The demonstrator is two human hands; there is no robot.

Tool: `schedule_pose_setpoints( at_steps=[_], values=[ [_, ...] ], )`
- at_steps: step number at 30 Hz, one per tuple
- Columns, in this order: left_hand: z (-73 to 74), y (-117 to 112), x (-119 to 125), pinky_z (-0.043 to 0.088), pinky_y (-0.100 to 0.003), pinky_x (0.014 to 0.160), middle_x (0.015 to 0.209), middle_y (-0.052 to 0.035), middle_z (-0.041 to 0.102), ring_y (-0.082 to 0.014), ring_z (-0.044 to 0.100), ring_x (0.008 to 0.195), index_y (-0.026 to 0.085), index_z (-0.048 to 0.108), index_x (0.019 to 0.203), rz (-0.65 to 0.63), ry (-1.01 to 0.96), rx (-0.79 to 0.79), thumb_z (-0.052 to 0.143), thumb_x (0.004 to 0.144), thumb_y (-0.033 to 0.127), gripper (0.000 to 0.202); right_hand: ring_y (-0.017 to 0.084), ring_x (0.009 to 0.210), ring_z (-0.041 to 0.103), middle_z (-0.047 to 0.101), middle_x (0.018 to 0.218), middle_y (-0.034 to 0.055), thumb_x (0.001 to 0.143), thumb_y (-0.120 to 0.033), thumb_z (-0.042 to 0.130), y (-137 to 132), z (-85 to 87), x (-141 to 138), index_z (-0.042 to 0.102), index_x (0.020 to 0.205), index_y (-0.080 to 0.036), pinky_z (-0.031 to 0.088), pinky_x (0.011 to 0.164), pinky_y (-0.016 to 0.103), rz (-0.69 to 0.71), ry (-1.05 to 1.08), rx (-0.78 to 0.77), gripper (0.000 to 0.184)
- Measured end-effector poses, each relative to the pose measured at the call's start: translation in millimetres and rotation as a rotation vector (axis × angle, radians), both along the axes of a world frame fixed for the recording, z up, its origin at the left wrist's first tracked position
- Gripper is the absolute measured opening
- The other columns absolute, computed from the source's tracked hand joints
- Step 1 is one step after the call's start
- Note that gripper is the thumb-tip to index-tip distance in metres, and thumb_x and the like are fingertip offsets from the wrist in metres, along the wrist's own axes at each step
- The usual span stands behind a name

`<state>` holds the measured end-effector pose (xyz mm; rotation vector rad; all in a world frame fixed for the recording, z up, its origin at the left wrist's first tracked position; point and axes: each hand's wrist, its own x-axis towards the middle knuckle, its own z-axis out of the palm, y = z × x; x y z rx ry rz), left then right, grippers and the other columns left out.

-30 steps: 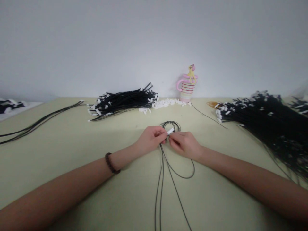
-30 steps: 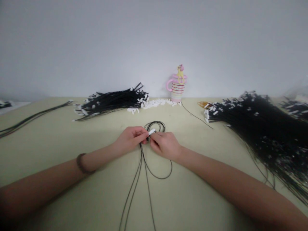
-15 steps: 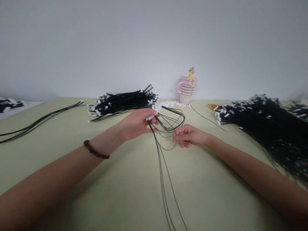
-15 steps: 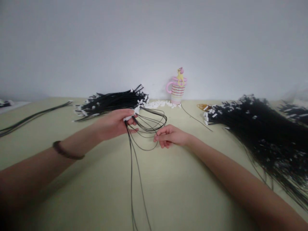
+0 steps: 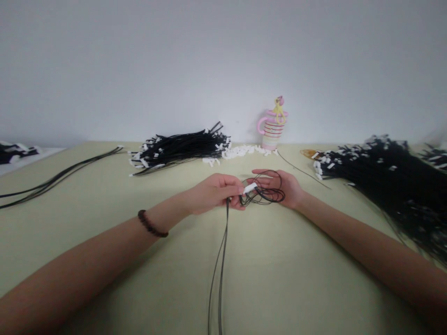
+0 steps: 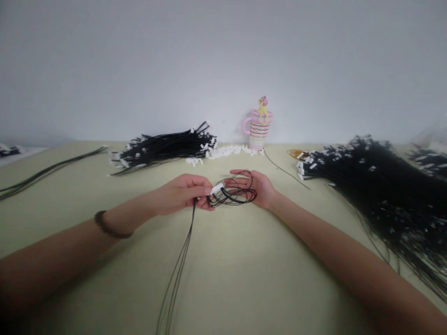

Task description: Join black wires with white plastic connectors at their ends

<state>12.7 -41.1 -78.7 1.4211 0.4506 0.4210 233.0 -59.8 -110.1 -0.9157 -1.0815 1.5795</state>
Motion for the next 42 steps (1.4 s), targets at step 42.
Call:
schedule_pose_setpoints(
  at_steps=[42],
  values=[
    [-38.4,17.2,14.5,0.044,-0.025,0.068,0.06,-0.0003,0.054,-0.0095,0.052,0.06,0.012,0.057,0.069,0.435,-0.049,-0.079,0.057,0.07,0.024,0.012,0.005,0.04,0.043,0.058,0.057,-0.0021,0.062,-0.012,0.053,-32.8,18.2,-46.0,0.052,0.091,-0.014,0.034,0.041,0.017,0.155,-0.436,0.186,0.029]
  ],
)
